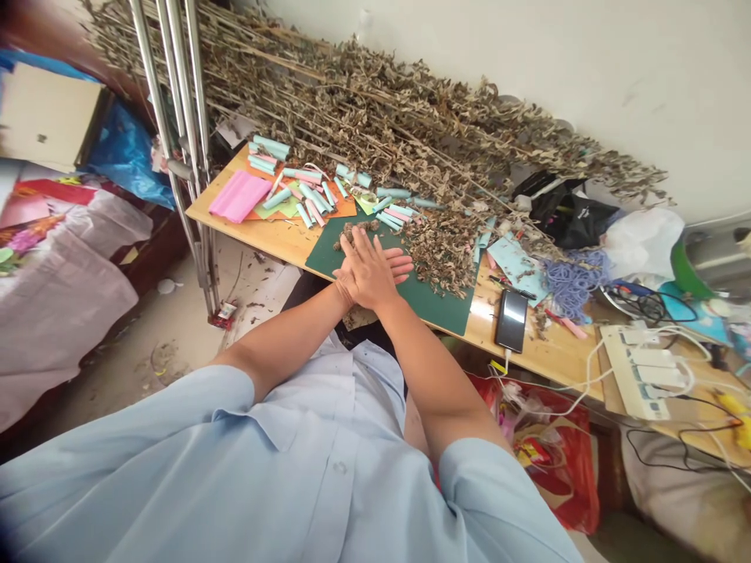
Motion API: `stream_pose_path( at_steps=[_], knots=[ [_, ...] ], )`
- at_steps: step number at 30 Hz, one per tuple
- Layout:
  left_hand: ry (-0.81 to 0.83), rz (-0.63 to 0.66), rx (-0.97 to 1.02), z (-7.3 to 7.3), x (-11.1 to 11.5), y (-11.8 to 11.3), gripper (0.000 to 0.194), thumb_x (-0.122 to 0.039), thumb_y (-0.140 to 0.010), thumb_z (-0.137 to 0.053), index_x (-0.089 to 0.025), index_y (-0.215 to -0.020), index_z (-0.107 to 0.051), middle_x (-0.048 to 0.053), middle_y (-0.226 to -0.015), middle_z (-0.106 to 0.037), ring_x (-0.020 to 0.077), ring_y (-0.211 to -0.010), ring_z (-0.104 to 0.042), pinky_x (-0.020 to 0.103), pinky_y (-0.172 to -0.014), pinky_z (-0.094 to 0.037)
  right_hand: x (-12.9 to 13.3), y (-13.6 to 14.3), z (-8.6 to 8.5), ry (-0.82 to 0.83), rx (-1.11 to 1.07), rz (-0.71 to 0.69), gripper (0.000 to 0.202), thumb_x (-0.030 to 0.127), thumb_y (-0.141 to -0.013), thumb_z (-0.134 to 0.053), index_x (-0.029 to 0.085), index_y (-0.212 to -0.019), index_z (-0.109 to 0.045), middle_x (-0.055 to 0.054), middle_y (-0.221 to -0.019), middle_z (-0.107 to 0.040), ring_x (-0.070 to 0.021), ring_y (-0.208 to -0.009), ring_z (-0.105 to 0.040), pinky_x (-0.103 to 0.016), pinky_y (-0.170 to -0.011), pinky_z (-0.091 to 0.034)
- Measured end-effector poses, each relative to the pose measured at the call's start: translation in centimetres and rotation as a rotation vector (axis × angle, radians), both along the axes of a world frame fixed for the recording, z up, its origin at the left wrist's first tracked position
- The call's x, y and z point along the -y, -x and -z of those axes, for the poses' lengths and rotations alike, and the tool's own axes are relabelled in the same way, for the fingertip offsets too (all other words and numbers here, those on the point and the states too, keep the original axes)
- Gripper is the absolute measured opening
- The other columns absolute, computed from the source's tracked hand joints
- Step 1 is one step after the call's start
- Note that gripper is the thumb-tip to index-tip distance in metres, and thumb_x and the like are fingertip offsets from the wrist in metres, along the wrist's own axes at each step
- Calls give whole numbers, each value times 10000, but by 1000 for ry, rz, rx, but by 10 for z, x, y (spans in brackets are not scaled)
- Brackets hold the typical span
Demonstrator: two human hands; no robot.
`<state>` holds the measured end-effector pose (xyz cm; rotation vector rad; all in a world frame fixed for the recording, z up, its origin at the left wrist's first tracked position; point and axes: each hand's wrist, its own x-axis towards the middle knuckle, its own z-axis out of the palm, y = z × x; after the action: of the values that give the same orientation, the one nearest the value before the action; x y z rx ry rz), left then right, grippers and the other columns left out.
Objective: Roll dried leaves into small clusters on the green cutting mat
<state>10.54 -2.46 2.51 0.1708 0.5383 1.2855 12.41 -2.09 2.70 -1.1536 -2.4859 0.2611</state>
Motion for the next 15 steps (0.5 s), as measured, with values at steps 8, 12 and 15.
stream_pose_path(
  at_steps=[8, 12, 15],
  knots=[
    [52, 246, 159, 6, -2, 43, 628, -496, -1001, -276, -183, -1524, -427, 159, -1492, -545, 285, -1516, -367, 516, -1200, -347, -4, 23, -2, 54, -80, -31, 746, 566, -1031, -371, 227, -1650, -130, -99, -1721, -115, -326, -1598, -65, -635, -1267, -147],
    [-3, 404, 228, 14, -11, 65, 602, -476, -983, -378, -123, -1455, -496, 221, -1421, -594, 310, -1431, -490, 500, -1188, -365, -25, 26, -1, 52, -100, -35, 741, 577, -1033, -356, 245, -1651, -118, -72, -1721, -133, -310, -1598, -87, -618, -1279, -141],
    [-7, 388, 229, 14, -12, 63, 597, -498, -970, -417, -112, -1410, -532, 229, -1382, -621, 337, -1386, -535, 528, -1164, -390, -40, 19, -1, 30, -99, -23, 727, 591, -1033, -340, 259, -1648, -141, -55, -1721, -142, -312, -1597, -89, -630, -1276, -137]
  ],
)
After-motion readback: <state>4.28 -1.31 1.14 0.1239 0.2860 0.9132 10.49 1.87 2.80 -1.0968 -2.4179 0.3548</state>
